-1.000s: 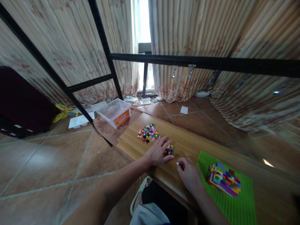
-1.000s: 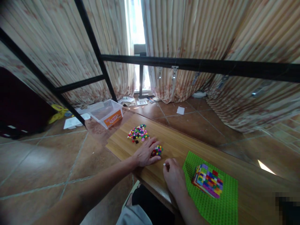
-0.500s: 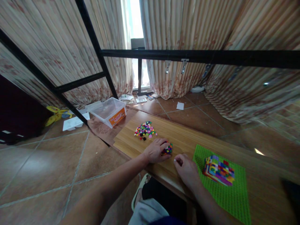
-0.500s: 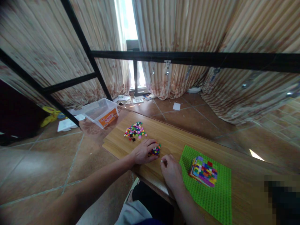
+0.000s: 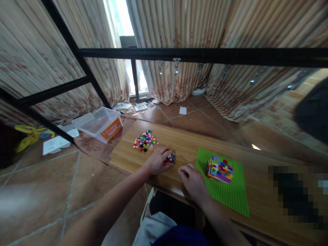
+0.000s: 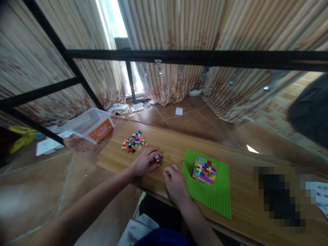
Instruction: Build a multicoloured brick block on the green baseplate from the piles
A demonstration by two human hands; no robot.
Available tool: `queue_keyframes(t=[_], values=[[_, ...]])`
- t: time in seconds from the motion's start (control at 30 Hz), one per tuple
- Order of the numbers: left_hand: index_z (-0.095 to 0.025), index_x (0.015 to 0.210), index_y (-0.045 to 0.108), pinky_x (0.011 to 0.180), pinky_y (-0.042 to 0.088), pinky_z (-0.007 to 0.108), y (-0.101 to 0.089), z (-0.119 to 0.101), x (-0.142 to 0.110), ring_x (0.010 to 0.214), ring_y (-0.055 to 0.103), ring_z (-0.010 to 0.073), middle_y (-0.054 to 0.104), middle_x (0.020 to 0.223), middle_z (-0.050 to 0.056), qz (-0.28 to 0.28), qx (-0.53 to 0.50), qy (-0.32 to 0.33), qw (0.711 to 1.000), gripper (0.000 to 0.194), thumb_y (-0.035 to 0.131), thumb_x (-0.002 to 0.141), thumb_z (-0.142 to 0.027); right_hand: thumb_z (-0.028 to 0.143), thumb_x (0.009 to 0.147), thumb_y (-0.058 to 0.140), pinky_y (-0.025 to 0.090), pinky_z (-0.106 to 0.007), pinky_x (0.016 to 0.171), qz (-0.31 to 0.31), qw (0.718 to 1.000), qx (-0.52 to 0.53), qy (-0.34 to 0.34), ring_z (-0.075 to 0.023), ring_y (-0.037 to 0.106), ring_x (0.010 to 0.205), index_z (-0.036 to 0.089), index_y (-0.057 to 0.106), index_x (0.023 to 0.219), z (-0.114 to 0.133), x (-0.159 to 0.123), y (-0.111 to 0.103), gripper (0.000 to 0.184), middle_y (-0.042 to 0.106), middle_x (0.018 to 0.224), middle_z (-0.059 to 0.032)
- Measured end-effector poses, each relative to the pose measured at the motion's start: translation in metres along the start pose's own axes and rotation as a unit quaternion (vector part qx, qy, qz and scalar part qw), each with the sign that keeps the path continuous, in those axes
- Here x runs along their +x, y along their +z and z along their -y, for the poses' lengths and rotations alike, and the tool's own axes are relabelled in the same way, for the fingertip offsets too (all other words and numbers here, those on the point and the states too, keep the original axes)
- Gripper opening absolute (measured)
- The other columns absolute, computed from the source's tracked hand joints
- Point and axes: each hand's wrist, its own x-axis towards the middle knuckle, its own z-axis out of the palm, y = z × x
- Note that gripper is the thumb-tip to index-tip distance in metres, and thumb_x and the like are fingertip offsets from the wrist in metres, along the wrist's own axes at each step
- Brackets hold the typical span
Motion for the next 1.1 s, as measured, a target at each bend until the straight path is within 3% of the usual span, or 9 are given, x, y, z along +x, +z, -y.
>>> queue_keyframes(t=[0.17, 0.27, 0.4, 0.6, 0.83, 1.1], values=[[-0.018, 0.135, 0.059, 0.111, 0.046, 0.049, 0.000, 0.002, 0.001, 0.128, 0.056, 0.0312, 0.058, 0.138, 0.016, 0.003, 0.022, 0.000, 1.000, 0.054, 0.070, 0.087, -0.039, 0.037, 0.097, 0.054, 0.053, -0.029, 0.085, -0.089, 0.995, 0.048, 0.009, -0.0159, 0.068, 0.091, 0.026, 0.073, 0.095, 0.006, -0.050, -0.042, 0.022, 0.073, 0.097, -0.0038], [-0.018, 0.135, 0.059, 0.112, 0.045, 0.050, 0.001, 0.004, 0.001, 0.128, 0.056, 0.0316, 0.058, 0.138, 0.016, 0.000, 0.029, 0.001, 1.000, 0.053, 0.069, 0.088, -0.038, 0.043, 0.092, 0.061, 0.055, -0.031, 0.083, -0.182, 0.980, 0.030, 0.072, -0.0183, 0.070, 0.090, 0.025, 0.075, 0.094, -0.015, -0.073, -0.072, 0.023, 0.075, 0.098, -0.0057], [-0.017, 0.135, 0.059, 0.111, 0.046, 0.051, 0.002, 0.005, 0.002, 0.127, 0.057, 0.0319, 0.059, 0.138, 0.016, -0.005, 0.043, 0.004, 0.999, 0.051, 0.067, 0.089, -0.039, 0.053, 0.084, 0.066, 0.056, -0.032, 0.074, -0.266, 0.946, 0.036, 0.179, -0.0203, 0.070, 0.082, 0.021, 0.076, 0.092, -0.050, -0.077, -0.097, 0.035, 0.076, 0.093, -0.0087], [-0.018, 0.133, 0.060, 0.111, 0.048, 0.050, 0.002, 0.005, 0.003, 0.128, 0.057, 0.0317, 0.060, 0.137, 0.016, -0.002, 0.061, 0.006, 0.998, 0.047, 0.064, 0.092, -0.040, 0.059, 0.079, 0.067, 0.056, -0.034, 0.075, -0.304, 0.926, 0.050, 0.218, -0.0214, 0.071, 0.083, 0.020, 0.076, 0.091, -0.069, -0.062, -0.094, 0.042, 0.077, 0.095, -0.0099], [-0.019, 0.134, 0.059, 0.110, 0.048, 0.051, 0.003, 0.007, 0.003, 0.127, 0.057, 0.0317, 0.060, 0.137, 0.015, -0.007, 0.065, 0.012, 0.998, 0.048, 0.065, 0.091, -0.039, 0.059, 0.077, 0.067, 0.054, -0.035, 0.076, -0.310, 0.917, 0.041, 0.248, -0.0226, 0.071, 0.080, 0.019, 0.076, 0.091, -0.072, -0.056, -0.092, 0.043, 0.078, 0.090, -0.0100], [-0.018, 0.132, 0.059, 0.110, 0.048, 0.050, 0.001, 0.004, 0.003, 0.127, 0.057, 0.0314, 0.060, 0.136, 0.016, -0.006, 0.058, 0.015, 0.998, 0.046, 0.065, 0.091, -0.038, 0.062, 0.069, 0.071, 0.051, -0.032, 0.065, -0.320, 0.911, 0.034, 0.259, -0.0209, 0.068, 0.069, 0.020, 0.075, 0.084, -0.068, -0.052, -0.097, 0.045, 0.077, 0.082, -0.0089]])
